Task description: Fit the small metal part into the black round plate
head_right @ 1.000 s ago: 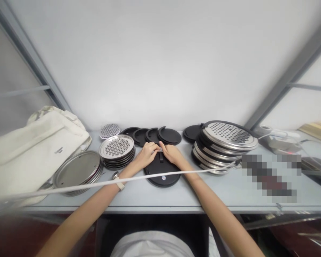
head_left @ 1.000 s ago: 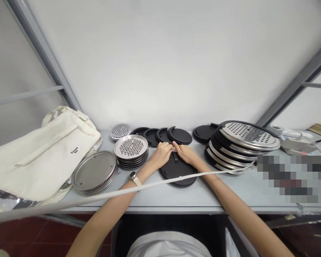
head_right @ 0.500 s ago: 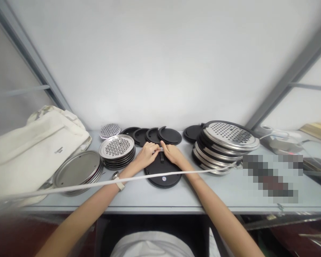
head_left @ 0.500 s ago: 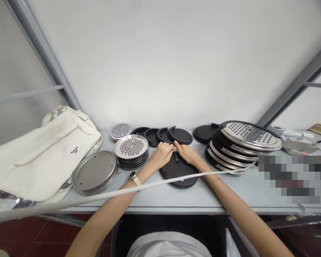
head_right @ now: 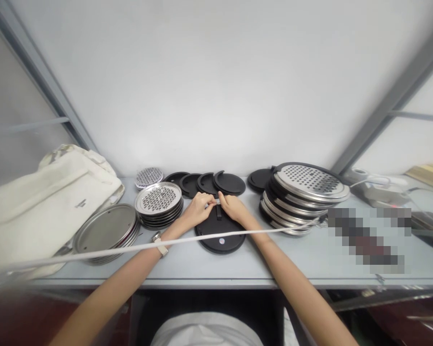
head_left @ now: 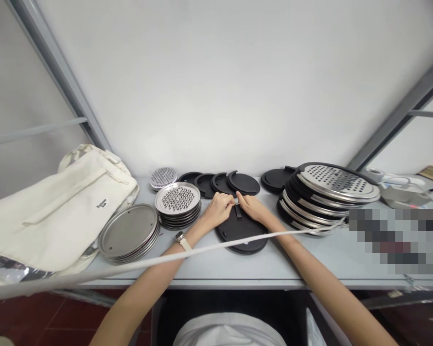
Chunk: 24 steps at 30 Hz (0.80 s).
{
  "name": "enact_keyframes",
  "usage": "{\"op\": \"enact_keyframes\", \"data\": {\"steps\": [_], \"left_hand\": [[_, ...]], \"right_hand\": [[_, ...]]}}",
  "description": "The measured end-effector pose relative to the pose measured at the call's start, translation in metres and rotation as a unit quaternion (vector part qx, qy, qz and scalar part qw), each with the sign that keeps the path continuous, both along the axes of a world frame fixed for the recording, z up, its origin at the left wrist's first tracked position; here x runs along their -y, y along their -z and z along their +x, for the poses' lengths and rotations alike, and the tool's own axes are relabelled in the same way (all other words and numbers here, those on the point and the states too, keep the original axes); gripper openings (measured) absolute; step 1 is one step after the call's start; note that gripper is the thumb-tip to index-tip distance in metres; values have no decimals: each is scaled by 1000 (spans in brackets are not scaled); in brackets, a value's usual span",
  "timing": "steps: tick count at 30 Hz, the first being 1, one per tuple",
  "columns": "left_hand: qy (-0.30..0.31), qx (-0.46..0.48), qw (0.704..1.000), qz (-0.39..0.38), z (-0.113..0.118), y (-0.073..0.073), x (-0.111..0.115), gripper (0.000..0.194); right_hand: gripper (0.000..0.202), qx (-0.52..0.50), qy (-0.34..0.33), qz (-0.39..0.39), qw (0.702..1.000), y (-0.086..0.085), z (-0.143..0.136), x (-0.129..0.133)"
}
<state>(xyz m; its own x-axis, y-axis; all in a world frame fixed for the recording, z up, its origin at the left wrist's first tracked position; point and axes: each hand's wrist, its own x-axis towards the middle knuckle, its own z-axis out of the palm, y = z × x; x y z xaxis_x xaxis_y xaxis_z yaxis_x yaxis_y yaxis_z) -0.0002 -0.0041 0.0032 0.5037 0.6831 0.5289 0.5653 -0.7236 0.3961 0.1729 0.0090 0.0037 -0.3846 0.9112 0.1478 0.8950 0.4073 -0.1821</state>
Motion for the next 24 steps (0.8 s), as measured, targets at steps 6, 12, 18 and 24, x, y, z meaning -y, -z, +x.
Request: {"op": "enact_keyframes", "data": {"steps": [6,12,18,24], "left_hand": [[10,10,1000,-4,0,1,-2,14],[8,16,1000,-12,1,2,-4,14],[1,33,999,-14,2,3,-3,14],[-10,35,999,-23,3,3,-3,12]], "right_hand": [[42,-16,-3,7,1000,3,1,-2],[40,0,-15,21,1000,5,2,-3],[38,10,-29,12,999,2,2,-1],[47,-18,-26,2,1000,2,0,-1]]}}
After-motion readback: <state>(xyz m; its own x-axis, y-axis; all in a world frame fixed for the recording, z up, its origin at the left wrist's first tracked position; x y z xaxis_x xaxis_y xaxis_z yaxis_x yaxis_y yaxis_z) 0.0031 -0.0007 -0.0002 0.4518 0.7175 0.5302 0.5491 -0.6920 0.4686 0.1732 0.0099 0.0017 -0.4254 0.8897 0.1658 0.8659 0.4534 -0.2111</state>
